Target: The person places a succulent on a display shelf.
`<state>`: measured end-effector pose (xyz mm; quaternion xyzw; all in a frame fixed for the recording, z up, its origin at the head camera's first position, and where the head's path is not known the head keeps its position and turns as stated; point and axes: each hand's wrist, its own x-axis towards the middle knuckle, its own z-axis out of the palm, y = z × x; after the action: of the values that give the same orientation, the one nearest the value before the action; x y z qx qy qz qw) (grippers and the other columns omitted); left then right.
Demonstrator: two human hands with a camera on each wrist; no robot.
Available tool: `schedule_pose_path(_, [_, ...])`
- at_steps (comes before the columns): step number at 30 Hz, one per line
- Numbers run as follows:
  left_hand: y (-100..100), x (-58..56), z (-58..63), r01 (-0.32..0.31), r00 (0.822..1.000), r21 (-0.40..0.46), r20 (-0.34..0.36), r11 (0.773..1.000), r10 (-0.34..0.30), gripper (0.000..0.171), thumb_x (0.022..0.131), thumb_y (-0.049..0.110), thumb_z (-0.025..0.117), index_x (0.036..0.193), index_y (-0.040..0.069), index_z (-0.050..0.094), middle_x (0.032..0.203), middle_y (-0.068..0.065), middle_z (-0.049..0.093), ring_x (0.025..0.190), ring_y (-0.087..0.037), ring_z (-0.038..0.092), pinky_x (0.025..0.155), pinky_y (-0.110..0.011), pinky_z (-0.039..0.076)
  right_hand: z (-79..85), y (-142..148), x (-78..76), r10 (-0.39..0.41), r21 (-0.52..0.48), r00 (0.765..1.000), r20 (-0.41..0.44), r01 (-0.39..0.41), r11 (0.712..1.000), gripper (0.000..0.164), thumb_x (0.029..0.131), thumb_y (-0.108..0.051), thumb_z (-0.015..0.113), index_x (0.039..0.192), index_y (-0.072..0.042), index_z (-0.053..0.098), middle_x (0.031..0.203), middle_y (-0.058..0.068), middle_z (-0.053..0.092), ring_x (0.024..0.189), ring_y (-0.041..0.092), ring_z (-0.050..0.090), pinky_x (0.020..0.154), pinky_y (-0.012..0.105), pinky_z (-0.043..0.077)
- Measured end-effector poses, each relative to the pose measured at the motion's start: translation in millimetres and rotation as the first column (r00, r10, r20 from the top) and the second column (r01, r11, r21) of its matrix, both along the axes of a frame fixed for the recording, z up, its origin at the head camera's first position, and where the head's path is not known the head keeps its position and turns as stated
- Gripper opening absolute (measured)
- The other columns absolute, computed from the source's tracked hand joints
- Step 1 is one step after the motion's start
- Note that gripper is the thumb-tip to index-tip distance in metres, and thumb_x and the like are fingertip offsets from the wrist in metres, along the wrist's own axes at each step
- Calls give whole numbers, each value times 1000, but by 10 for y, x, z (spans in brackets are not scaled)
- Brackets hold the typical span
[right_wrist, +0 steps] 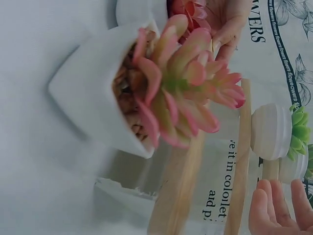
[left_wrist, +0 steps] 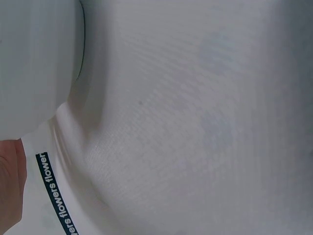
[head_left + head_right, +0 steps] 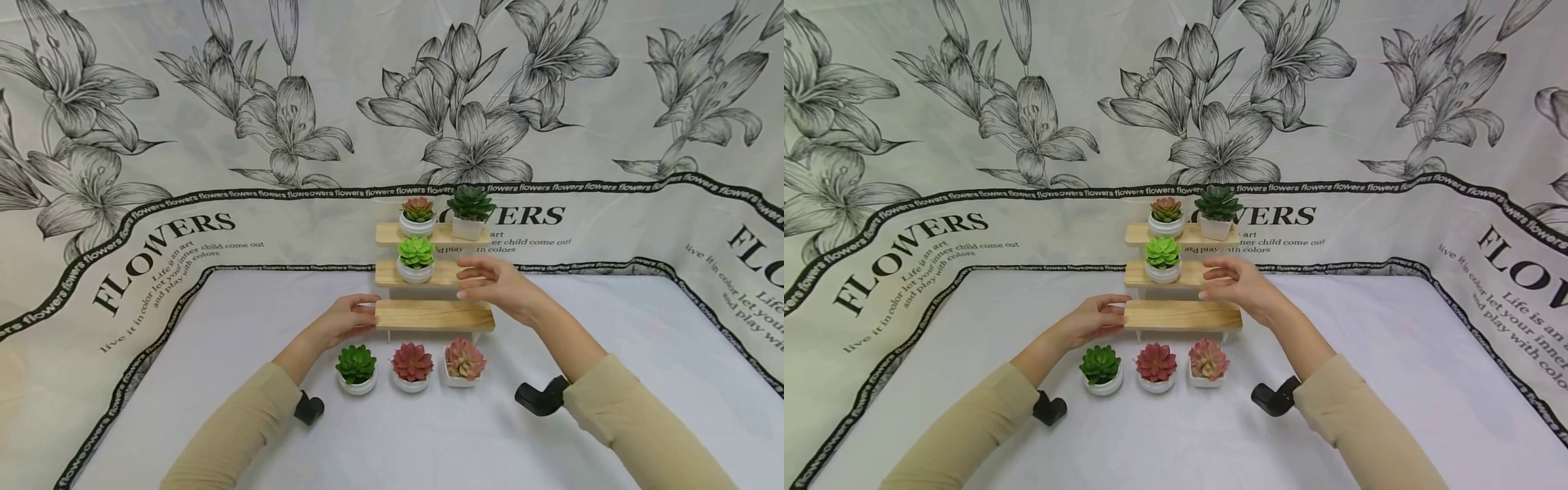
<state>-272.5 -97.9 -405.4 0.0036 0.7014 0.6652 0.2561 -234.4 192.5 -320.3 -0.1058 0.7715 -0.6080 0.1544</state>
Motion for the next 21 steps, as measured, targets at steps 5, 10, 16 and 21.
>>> schedule_pose_path(5, [-1,4,-1,3,1000,2,-2,1000,-3,49,88,-5,58,135,2,46,119,-19,52,91,-17,57,89,-35,51,-48,66,88,5,-3,1000,8,-5,1000,70,82,-5,68,141,4,31,135,28,36,124,41,37,92,30,48])
schedule_pose_path(10, [-2,4,-6,5,1000,0,0,1000,-5,49,88,-4,59,135,2,46,120,-19,52,92,-18,57,89,-34,51,-88,125,156,13,5,1000,14,-13,1000,71,82,-6,69,140,5,31,133,26,39,124,41,38,93,32,47])
schedule_pose_path(16, [-1,-2,-12,4,1000,-3,2,1000,-4,49,88,-4,59,135,3,46,120,-19,52,92,-18,57,88,-34,51,-141,181,215,8,8,1000,0,-8,1000,69,81,-6,70,138,6,33,131,23,43,120,38,42,90,29,48])
schedule_pose_path(21, [2,-2,-18,7,1000,-7,3,1000,-7,50,87,-4,59,135,3,46,121,-19,52,92,-18,57,88,-33,51,-198,219,274,5,12,1000,-1,-5,1000,69,80,-5,71,137,7,33,131,27,40,118,37,44,87,28,50])
